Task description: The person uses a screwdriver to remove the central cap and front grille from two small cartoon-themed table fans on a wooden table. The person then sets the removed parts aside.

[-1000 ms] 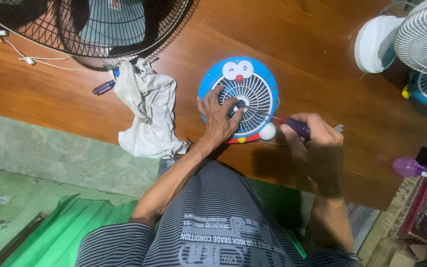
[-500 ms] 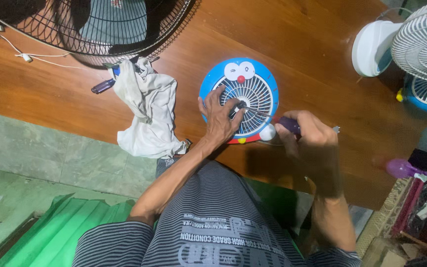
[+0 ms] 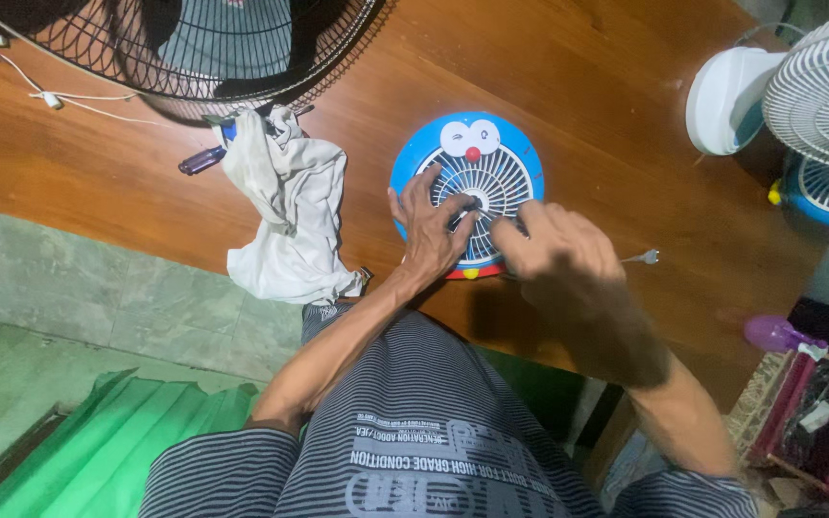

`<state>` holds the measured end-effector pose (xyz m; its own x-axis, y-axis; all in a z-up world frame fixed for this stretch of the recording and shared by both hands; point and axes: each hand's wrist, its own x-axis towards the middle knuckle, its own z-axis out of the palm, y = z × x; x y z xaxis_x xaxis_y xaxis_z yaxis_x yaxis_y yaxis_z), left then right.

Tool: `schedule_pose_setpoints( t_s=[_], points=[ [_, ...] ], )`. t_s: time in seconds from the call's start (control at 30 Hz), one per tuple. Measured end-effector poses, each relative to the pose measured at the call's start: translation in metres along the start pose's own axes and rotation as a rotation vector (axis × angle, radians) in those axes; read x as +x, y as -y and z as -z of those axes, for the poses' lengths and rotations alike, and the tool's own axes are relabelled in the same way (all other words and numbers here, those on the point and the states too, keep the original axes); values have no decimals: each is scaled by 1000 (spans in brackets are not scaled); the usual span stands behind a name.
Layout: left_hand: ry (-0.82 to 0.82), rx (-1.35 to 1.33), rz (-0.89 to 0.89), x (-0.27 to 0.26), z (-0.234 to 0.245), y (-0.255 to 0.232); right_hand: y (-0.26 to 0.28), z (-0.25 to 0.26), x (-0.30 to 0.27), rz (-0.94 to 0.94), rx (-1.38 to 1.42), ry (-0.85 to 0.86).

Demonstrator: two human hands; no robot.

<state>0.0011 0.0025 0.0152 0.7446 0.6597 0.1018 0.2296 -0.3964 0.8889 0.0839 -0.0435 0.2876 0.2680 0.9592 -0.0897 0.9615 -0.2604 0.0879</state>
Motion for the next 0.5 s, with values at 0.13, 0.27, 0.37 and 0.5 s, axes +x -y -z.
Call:
schedule_pose_setpoints(
  t_s=[0.13,0.27,0.37,0.5],
  points=[
    [0,-25,25,1,-1,-2,5,-6,-4,4,-124,34],
    [11,-21,40,3,-3,-1,5,-20,-1,-95,-283,132],
    [-16,-37,34,2,-3,-1,10,-24,-1,-157,-343,1],
    [9,-43,26,1,-1,0,2,-22,-2,-132,-128,42]
  ],
)
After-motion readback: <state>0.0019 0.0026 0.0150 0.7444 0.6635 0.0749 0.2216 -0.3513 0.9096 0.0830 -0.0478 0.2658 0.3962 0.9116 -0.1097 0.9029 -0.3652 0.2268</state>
